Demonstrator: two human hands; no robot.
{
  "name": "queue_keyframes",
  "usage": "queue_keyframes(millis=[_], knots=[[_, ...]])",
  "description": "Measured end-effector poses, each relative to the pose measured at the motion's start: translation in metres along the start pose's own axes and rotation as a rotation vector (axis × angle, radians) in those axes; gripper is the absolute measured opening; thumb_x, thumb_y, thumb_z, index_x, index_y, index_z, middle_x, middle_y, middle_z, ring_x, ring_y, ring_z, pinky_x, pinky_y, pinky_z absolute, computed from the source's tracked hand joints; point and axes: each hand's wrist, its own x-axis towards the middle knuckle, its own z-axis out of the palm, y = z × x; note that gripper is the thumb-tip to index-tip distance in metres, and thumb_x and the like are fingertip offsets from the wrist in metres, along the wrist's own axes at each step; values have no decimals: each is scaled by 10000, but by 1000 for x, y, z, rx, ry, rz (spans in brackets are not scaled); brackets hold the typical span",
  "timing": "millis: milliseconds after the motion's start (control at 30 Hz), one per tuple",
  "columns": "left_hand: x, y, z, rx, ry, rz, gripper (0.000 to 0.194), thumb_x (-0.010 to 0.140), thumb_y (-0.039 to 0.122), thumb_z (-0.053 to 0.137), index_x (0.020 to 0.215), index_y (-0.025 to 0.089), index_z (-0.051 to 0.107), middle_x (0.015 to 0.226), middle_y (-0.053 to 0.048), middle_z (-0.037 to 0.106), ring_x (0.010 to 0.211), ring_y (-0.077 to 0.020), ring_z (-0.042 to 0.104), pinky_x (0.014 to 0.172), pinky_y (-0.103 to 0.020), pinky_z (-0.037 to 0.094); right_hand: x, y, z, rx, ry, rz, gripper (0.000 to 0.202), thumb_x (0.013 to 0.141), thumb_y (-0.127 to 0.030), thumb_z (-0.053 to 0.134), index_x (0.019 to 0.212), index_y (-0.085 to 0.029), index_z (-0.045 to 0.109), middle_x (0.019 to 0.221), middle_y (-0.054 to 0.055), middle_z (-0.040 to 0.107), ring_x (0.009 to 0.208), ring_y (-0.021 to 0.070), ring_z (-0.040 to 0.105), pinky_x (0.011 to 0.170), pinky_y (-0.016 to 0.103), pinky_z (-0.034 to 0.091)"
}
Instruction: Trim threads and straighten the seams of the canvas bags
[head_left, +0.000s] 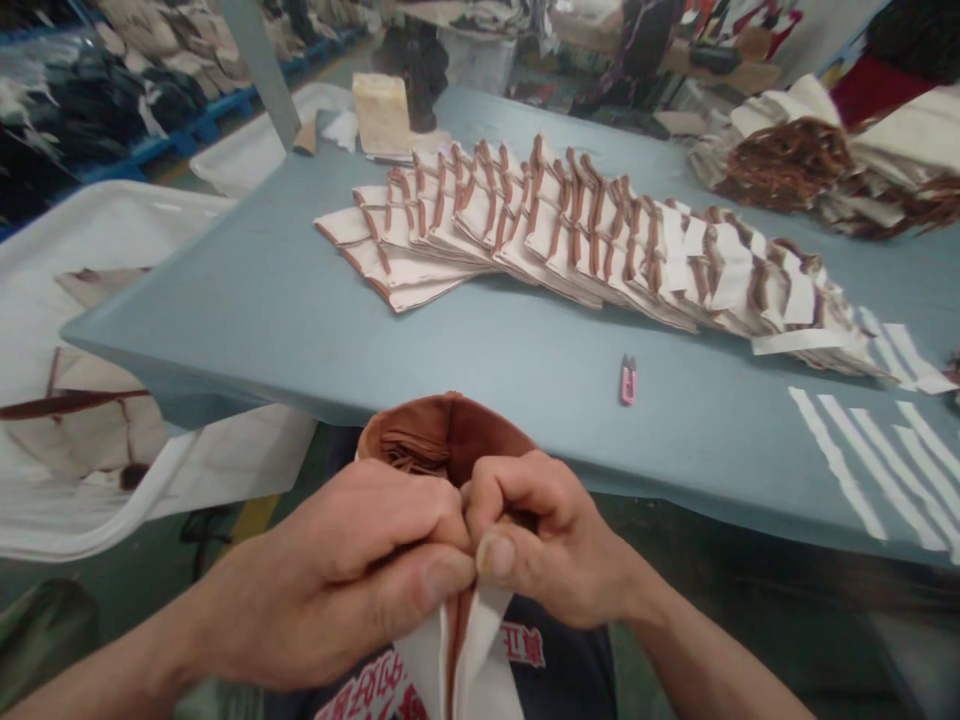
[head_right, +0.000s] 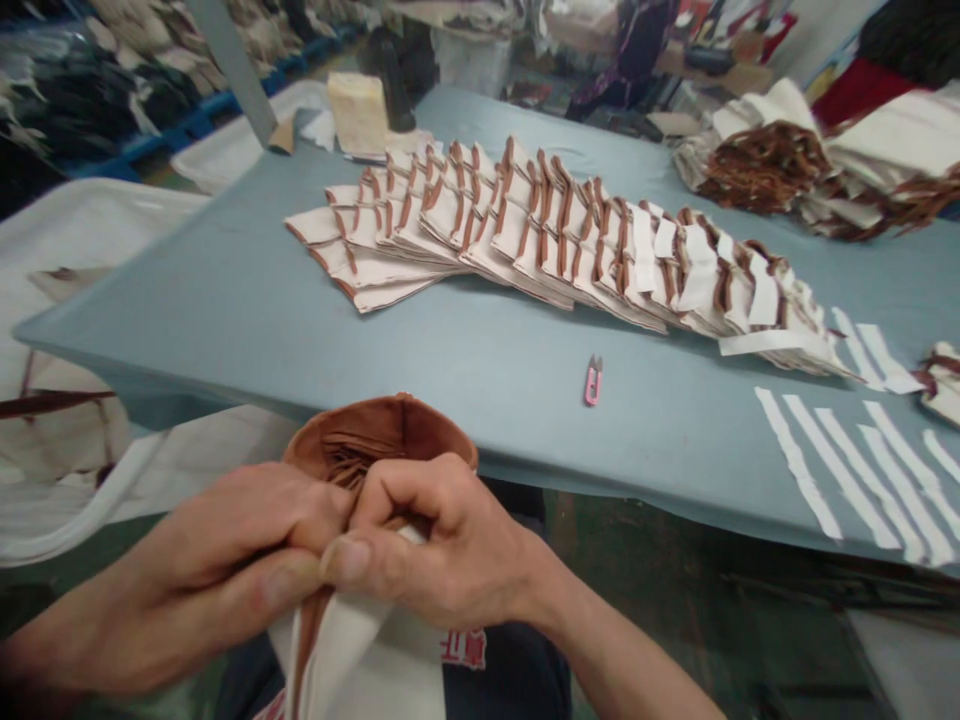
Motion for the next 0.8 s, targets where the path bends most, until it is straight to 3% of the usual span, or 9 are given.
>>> queue_keyframes(millis=[100,200,367,567,700,800], knots=[[0,-4,16,-262,150,-43,483,1103,462,438,701,198,477,590,57,481,514,-83,441,489,-225,353,2,20,5,207,38,44,581,800,-693,769,648,-216,474,572,-69,448,495,75,309,468,232,234],[0,-13,36,-474,285,-74,522,1060,543,499,667,200,465,565,49,431,485,-92,390,448,-239,324,3,35,5,291,83,28,556,782,-641,812,655,-214,480,561,-75,432,485,70,293,467,233,209],[-4,-24,62,-506,483,-143,587,1002,647,522,619,215,415,512,40,385,440,-104,332,413,-254,323,3,38,4,303,121,-6,575,760,-610,846,630,-212,451,593,-63,466,500,65,326,475,227,228],[-7,-25,59,-375,387,-132,605,1029,671,428,625,222,403,504,34,391,436,-110,354,420,-257,335,6,33,-1,387,46,-14,567,764,-571,861,622,-199,458,602,-70,446,518,61,308,480,223,205],[-7,-23,49,-487,387,-123,563,1011,583,557,613,196,463,540,24,448,490,-110,409,482,-255,342,10,24,-1,384,-42,64,627,762,-607,855,597,-206,402,593,-90,364,520,55,244,468,226,170],[-8,-23,53,-633,381,-221,574,985,573,606,594,184,445,551,34,397,502,-97,345,478,-241,290,9,23,1,331,-25,131,660,798,-630,821,591,-219,348,570,-99,325,511,56,199,456,231,149]])
